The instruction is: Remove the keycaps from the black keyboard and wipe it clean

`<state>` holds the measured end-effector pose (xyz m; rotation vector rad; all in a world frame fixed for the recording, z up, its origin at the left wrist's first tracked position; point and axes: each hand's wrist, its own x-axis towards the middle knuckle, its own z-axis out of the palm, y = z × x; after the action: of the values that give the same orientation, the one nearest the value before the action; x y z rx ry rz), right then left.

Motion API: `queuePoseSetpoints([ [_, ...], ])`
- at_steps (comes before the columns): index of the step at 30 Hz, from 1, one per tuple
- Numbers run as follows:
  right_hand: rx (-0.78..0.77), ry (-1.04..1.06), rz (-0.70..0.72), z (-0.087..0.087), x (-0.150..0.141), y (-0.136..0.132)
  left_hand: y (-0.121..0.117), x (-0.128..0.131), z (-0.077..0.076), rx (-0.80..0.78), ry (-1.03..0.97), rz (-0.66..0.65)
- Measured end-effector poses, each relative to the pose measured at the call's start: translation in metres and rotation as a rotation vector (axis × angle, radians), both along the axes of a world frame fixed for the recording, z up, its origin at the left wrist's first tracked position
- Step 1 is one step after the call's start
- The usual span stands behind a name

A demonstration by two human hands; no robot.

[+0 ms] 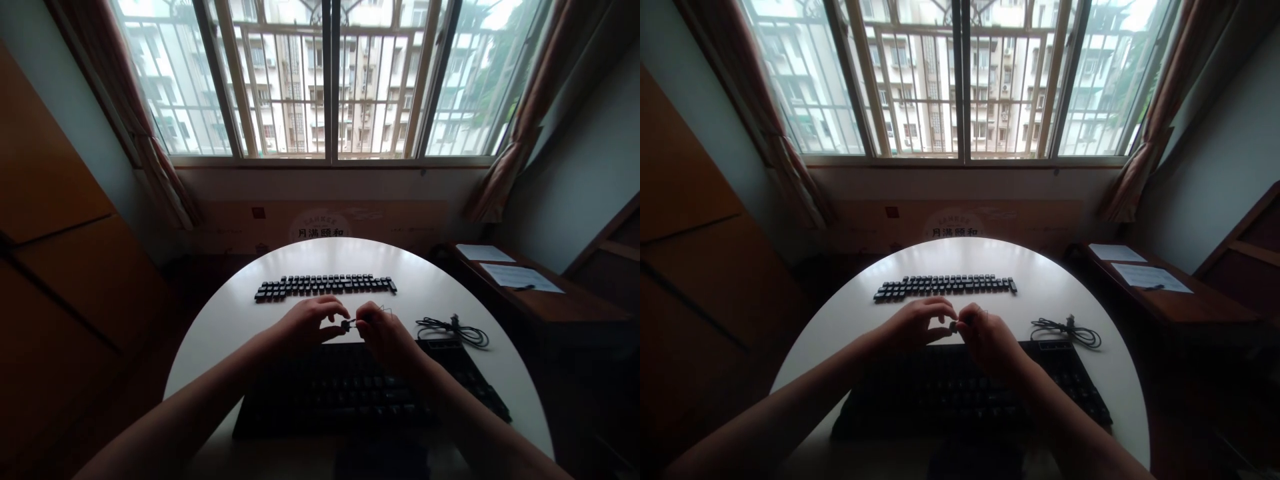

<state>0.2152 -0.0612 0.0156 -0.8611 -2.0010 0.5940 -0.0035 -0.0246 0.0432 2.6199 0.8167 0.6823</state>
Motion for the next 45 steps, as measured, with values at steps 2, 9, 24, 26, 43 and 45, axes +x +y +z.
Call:
queuePoseSetpoints([
  [2,0.013,-0.018,0.0,-0.001,0.0,0.001,0.006,0.004,0.008,-0.012,0.051,-0.037],
  [9,0.077,-0.105,-0.065,-0.003,0.002,0.006,0.013,0.013,0.019,-0.1,0.14,-0.02],
  [24,0.076,-0.23,-0.155,-0.002,0.002,0.005,0.034,-0.023,-0.002,-0.118,-0.018,0.128],
  [26,0.053,-0.218,-0.177,-0.002,0.002,0.005,0.048,-0.044,-0.001,-0.04,-0.075,0.209],
  [43,0.015,-0.186,-0.095,-0.008,-0.002,0.001,0.088,-0.106,-0.033,0.068,0.307,0.503],
  [45,0.014,-0.175,-0.082,-0.008,-0.001,0.001,0.087,-0.106,-0.032,0.054,0.317,0.483],
])
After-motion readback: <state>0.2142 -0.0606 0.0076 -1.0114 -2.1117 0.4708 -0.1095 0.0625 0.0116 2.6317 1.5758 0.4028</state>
